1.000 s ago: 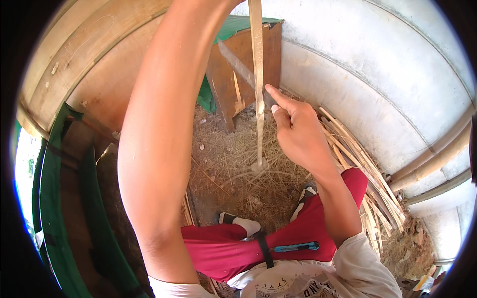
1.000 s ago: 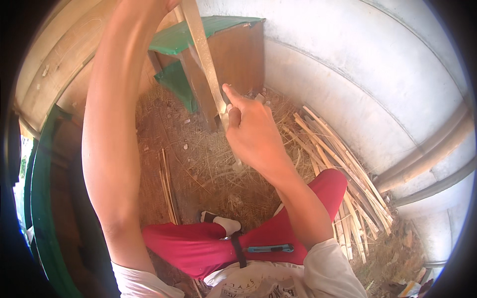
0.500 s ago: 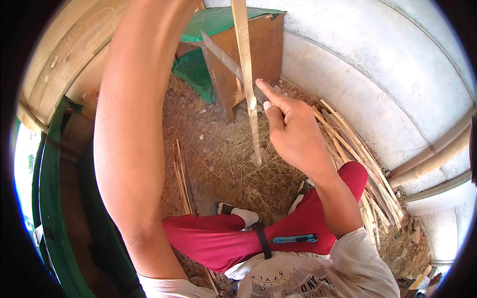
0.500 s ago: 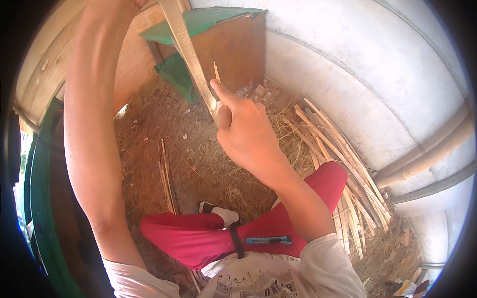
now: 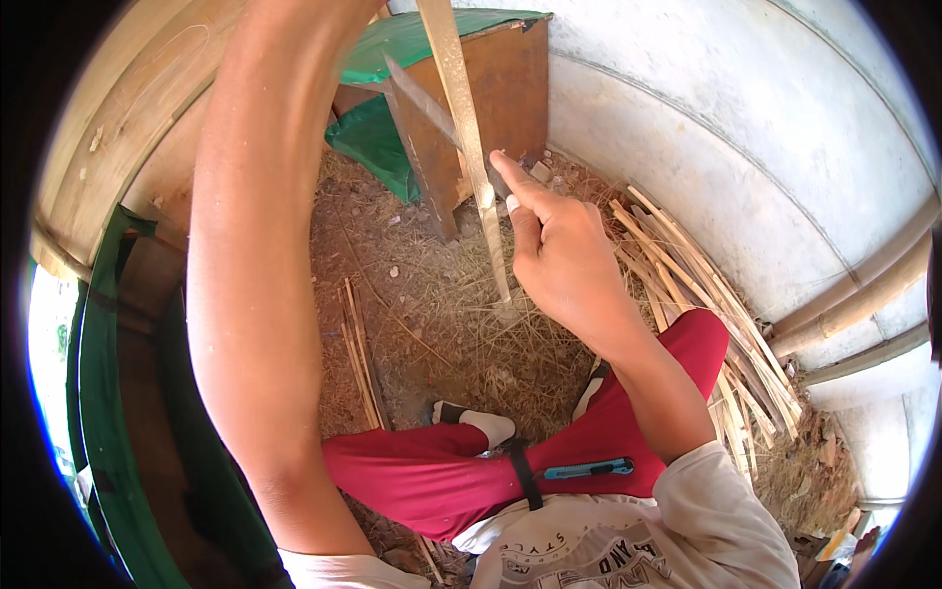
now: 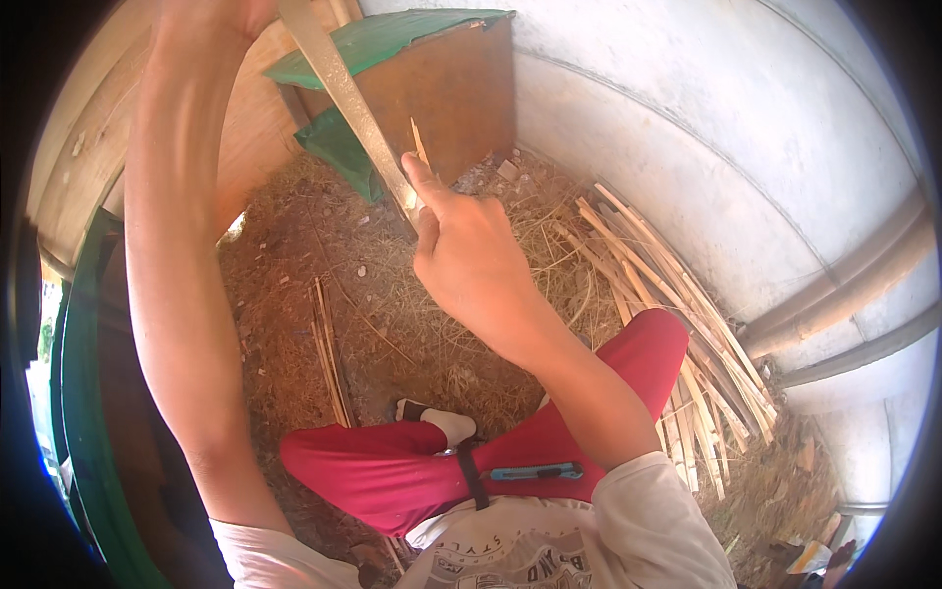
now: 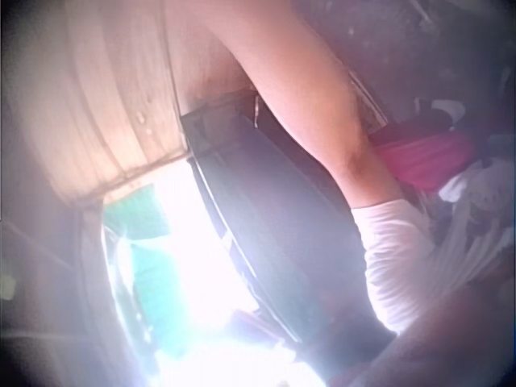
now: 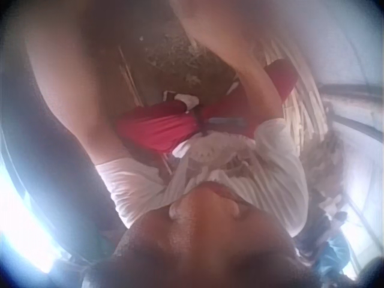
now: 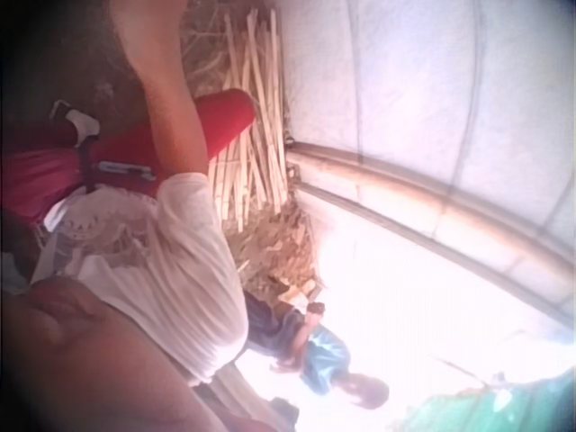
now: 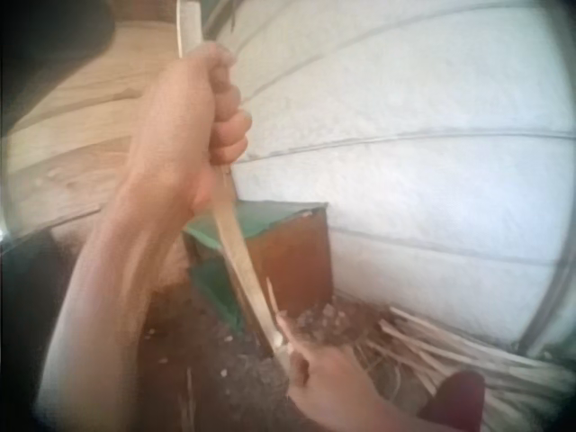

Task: The person sits on the ground and uses a utility knife to shave and smooth a long thin bamboo strip. They repeatedly scrape along the length of the strip, rotate it, and continue shaving until the strip appears smooth.

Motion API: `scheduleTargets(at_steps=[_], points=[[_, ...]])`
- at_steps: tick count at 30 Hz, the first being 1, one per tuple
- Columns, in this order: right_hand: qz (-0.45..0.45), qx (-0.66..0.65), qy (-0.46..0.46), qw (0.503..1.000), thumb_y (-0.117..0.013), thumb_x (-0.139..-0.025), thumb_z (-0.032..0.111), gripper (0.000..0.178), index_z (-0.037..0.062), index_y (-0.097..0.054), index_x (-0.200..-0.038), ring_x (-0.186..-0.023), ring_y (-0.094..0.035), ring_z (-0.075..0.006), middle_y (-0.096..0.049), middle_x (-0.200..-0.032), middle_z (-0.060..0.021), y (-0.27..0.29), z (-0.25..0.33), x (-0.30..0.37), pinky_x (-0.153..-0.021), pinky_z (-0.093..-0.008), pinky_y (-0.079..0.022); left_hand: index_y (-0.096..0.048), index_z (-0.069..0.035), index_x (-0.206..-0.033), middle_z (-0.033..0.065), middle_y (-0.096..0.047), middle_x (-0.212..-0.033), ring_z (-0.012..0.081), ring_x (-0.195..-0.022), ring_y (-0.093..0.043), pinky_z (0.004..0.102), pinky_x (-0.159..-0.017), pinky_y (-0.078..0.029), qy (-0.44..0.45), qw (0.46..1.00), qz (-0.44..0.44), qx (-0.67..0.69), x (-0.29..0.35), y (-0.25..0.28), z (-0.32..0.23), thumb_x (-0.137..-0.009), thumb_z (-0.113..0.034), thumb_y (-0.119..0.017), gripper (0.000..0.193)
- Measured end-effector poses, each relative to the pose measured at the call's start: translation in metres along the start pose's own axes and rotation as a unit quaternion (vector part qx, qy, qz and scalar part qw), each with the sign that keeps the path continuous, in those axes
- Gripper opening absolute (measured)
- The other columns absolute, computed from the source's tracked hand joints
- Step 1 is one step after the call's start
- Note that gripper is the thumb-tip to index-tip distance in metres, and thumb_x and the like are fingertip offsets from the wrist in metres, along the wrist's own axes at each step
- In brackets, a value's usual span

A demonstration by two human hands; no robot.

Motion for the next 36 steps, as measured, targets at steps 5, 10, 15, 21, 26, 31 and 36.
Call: scheduleTargets(at_steps=[5, 10, 15, 21, 26, 31, 36], points=[[-0.013, -0.016, -0.085, 0.996, -0.053, -0.098, 0.003, 0.045, 0.0053, -0.057, -0.143, -0.052, -0.057, -0.0226, -0.064, -0.065, -0.0190, 0.018, -0.026, 0.000, -0.059, -0.0379, -0.047, -0.041, -0.014, -0.081, -0.0071, -0.030, -0.058, 0.0056, -0.046, -0.025, 0.0249, -0.042, -0.021, 0.042, 0.998, -0.042, 0.026, 0.004, -0.022, 0.024, -0.101, -0.014, -0.047, 0.021], [0.014, -0.100, -0.132, 0.986, -0.051, -0.102, 0.007, 0.043, 0.0071, -0.057, -0.144, -0.052, -0.049, -0.0128, -0.064, -0.064, -0.0108, 0.016, -0.031, -0.002, -0.057, -0.0335, -0.044, -0.043, -0.011, -0.085, -0.0067, -0.031, -0.059, 0.0058, -0.048, -0.028, 0.0246, -0.042, -0.022, -0.008, 0.999, -0.042, -0.007, 0.006, -0.010, 0.023, -0.101, -0.014, -0.046, 0.018], [-0.007, -0.041, -0.125, 0.991, -0.050, -0.101, 0.007, 0.043, 0.0051, -0.057, -0.143, -0.053, -0.054, -0.0135, -0.069, -0.070, -0.0148, 0.028, -0.027, -0.008, -0.059, -0.0340, -0.047, -0.044, -0.011, -0.082, -0.0065, -0.032, -0.060, 0.0062, -0.050, -0.030, 0.0245, -0.043, -0.023, -0.020, 1.000, -0.024, -0.005, 0.003, -0.020, 0.038, -0.102, -0.015, -0.045, 0.020], [0.067, -0.008, -0.163, 0.984, -0.050, -0.099, 0.004, 0.044, 0.0021, -0.057, -0.142, -0.063, -0.063, -0.0190, -0.072, -0.094, -0.0283, 0.017, 0.001, -0.001, -0.070, -0.0349, -0.053, -0.046, -0.010, -0.082, -0.0057, -0.033, -0.061, 0.0063, -0.050, -0.030, 0.0251, -0.045, -0.024, -0.013, 0.998, -0.041, -0.038, 0.010, -0.009, 0.013, -0.102, -0.015, -0.045, 0.021], [-0.034, 0.001, -0.043, 0.999, -0.051, -0.104, 0.007, 0.040, 0.0091, -0.059, -0.143, -0.052, -0.033, -0.0022, -0.046, -0.061, 0.0068, 0.018, -0.009, -0.011, -0.049, -0.0247, -0.030, -0.051, -0.003, -0.088, -0.0044, -0.034, -0.061, 0.0074, -0.051, -0.032, 0.0255, -0.045, -0.025, 0.028, 0.999, -0.033, -0.022, 0.003, -0.016, 0.019, -0.101, -0.016, -0.045, 0.019], [-0.116, -0.012, 0.006, 0.993, -0.051, -0.104, 0.007, 0.038, 0.0086, -0.062, -0.140, -0.051, -0.032, -0.0015, -0.043, -0.061, 0.0089, 0.057, 0.032, -0.021, -0.047, -0.0233, -0.026, -0.051, 0.000, -0.090, -0.0022, -0.035, -0.061, 0.0092, -0.051, -0.034, 0.0271, -0.045, -0.026, 0.022, 0.997, -0.067, -0.032, -0.001, -0.020, 0.023, -0.099, -0.017, -0.048, 0.019], [-0.177, 0.023, 0.098, 0.979, -0.050, -0.104, 0.003, 0.040, 0.0077, -0.061, -0.142, -0.050, -0.031, -0.0007, -0.043, -0.059, 0.0079, 0.050, 0.048, -0.020, -0.046, -0.0232, -0.024, -0.051, 0.000, -0.090, -0.0018, -0.035, -0.062, 0.0097, -0.050, -0.035, 0.0278, -0.044, -0.026, 0.033, 0.995, -0.085, -0.044, 0.000, -0.015, 0.022, -0.098, -0.017, -0.048, 0.019]])
Point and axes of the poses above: each hand's wrist, its own x-axis away from the middle knuckle, its own y-axis out of the back of the hand, z = x × y, the point moved 4 cm from there along -x, towards the middle knuckle
